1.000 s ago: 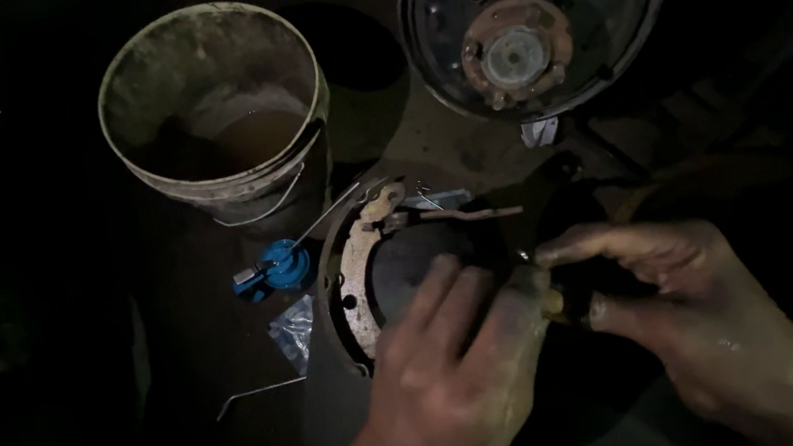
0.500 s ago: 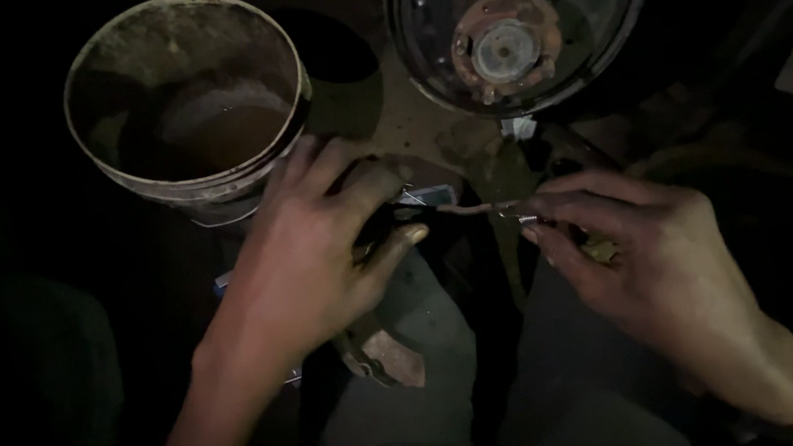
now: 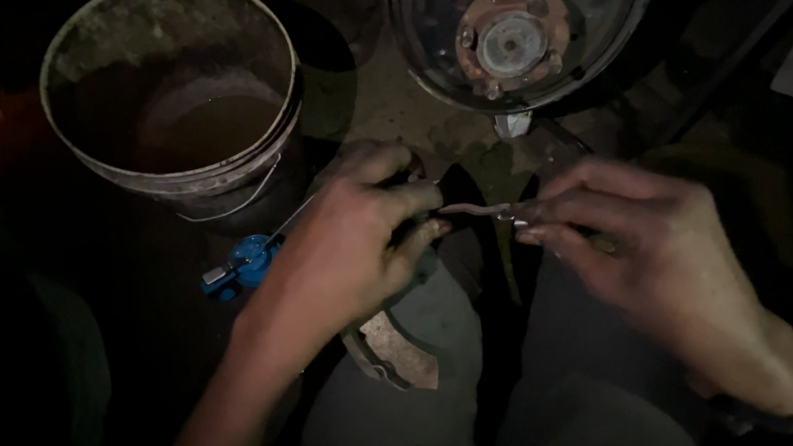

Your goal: The person assembles brake components by unpacking new hardware, applying lubricant to metal pieces, and fitting springs and pins onto the brake shoes.

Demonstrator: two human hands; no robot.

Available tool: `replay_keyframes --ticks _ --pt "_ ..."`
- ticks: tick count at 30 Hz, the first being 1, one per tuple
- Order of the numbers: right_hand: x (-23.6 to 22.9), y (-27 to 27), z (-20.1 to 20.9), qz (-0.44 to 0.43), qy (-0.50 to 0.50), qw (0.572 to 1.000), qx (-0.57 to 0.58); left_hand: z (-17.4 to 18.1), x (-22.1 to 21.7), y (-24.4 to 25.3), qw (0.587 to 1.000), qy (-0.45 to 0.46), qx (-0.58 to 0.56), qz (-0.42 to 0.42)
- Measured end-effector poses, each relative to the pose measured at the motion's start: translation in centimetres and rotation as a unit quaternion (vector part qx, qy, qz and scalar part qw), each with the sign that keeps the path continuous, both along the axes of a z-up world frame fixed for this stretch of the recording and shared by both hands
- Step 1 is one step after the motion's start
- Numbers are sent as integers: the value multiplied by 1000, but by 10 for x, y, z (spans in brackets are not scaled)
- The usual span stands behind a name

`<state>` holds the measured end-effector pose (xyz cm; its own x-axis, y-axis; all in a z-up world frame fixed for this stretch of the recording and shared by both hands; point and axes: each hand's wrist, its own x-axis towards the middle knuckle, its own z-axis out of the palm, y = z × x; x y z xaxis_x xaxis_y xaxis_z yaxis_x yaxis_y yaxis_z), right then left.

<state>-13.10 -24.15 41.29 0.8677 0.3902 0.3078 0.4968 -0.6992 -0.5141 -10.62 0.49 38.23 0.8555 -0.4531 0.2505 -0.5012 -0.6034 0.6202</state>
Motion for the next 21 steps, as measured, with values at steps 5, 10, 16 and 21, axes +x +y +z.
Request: replay_keyframes --ticks 5,10,16,21 --pt "10 -5 4 6 41 997 -67 2 0 -2 999 -45 17 5" --pt "16 -6 4 12 48 995 -92 6 -1 0 999 -29 20 1" --pt "19 -6 -2 53 11 999 -4 9 1 -4 998 -52 31 -9" --pt "22 -5 4 -35 55 998 -17 9 4 -10 998 -36 44 -11"
